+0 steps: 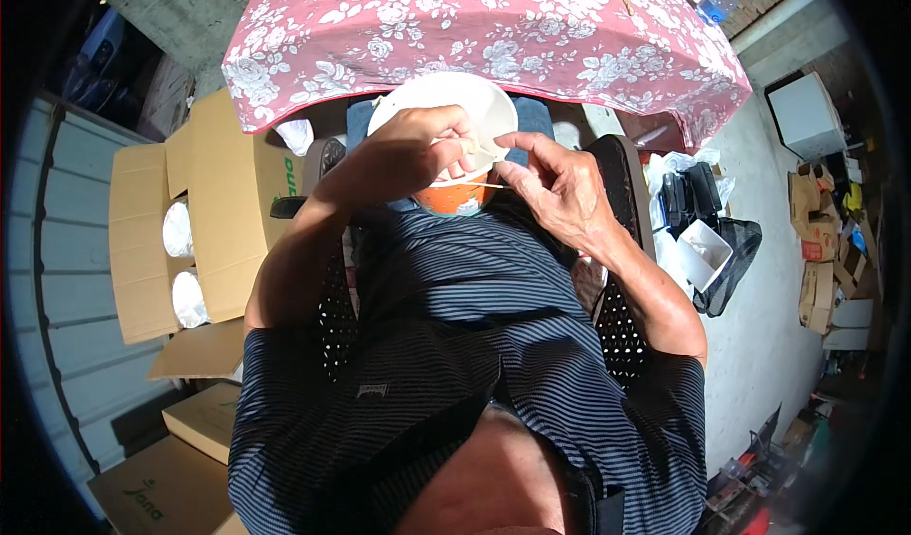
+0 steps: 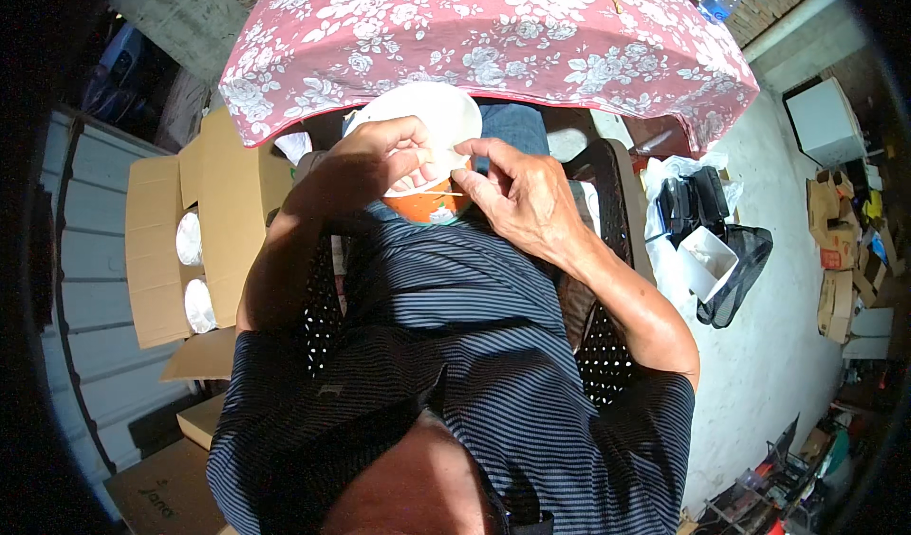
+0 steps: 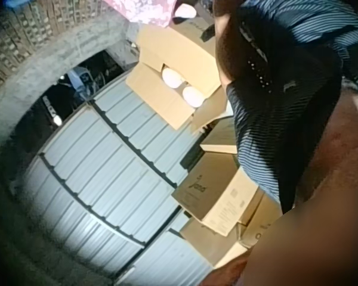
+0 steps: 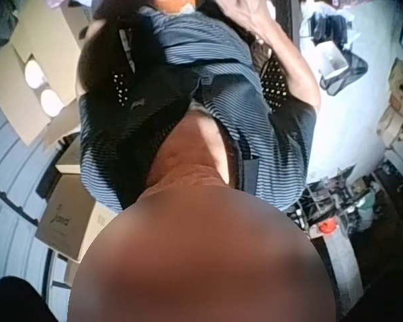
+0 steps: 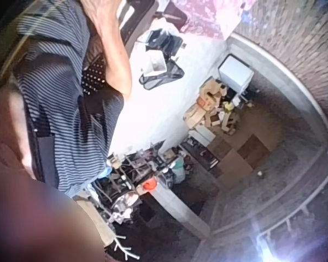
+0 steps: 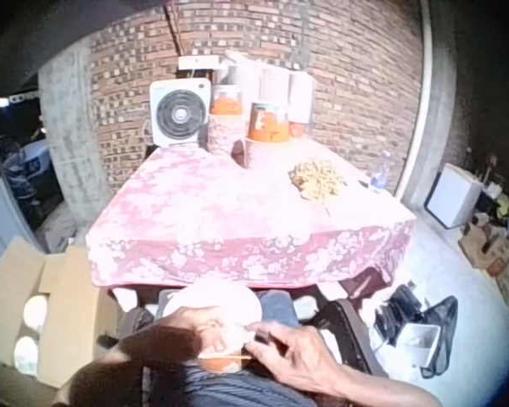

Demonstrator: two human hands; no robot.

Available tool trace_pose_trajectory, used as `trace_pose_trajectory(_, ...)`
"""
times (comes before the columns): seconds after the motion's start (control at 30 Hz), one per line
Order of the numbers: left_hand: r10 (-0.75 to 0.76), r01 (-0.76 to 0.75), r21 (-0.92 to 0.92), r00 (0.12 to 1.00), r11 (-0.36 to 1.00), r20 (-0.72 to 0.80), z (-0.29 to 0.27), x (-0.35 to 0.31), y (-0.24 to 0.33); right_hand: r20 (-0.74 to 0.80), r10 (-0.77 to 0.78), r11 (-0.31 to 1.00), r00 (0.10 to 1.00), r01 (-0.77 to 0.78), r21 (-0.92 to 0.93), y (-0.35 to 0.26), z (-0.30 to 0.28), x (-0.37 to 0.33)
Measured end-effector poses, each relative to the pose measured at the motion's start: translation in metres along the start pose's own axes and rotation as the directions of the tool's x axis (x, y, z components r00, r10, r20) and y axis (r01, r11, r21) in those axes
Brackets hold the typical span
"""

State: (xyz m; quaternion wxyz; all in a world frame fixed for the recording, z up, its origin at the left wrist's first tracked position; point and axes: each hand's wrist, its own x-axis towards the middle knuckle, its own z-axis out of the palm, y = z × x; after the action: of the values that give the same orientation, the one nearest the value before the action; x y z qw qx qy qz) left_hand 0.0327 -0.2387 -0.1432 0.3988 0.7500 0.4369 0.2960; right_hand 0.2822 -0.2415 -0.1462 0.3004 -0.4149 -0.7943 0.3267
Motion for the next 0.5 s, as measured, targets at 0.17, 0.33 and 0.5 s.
trace_pose_trajectory(0.17, 0.097, -0.100, 0.056, 0.994, 0.993, 0.046, 0.003, 0.000, 0.015, 0.057, 0.076, 0.997, 0.995, -0.075, -0.016, -0.010, -0.010, 0.000)
trace_pose_trajectory(0.33, 0.097, -0.094, -0.035, 0.990, 0.995, 0.102, 0.007, 0.003, 0.022, 0.152, 0.171, 0.950, 0.974, -0.204, 0.238, -0.008, -0.012, 0.000)
trace_pose_trajectory(0.5, 0.007, -0.019, -0.246, 0.999, 0.969, -0.047, 0.008, 0.003, 0.005, 0.175, 0.279, 0.835, 0.944, -0.328, 0.442, -0.011, -0.010, 0.003)
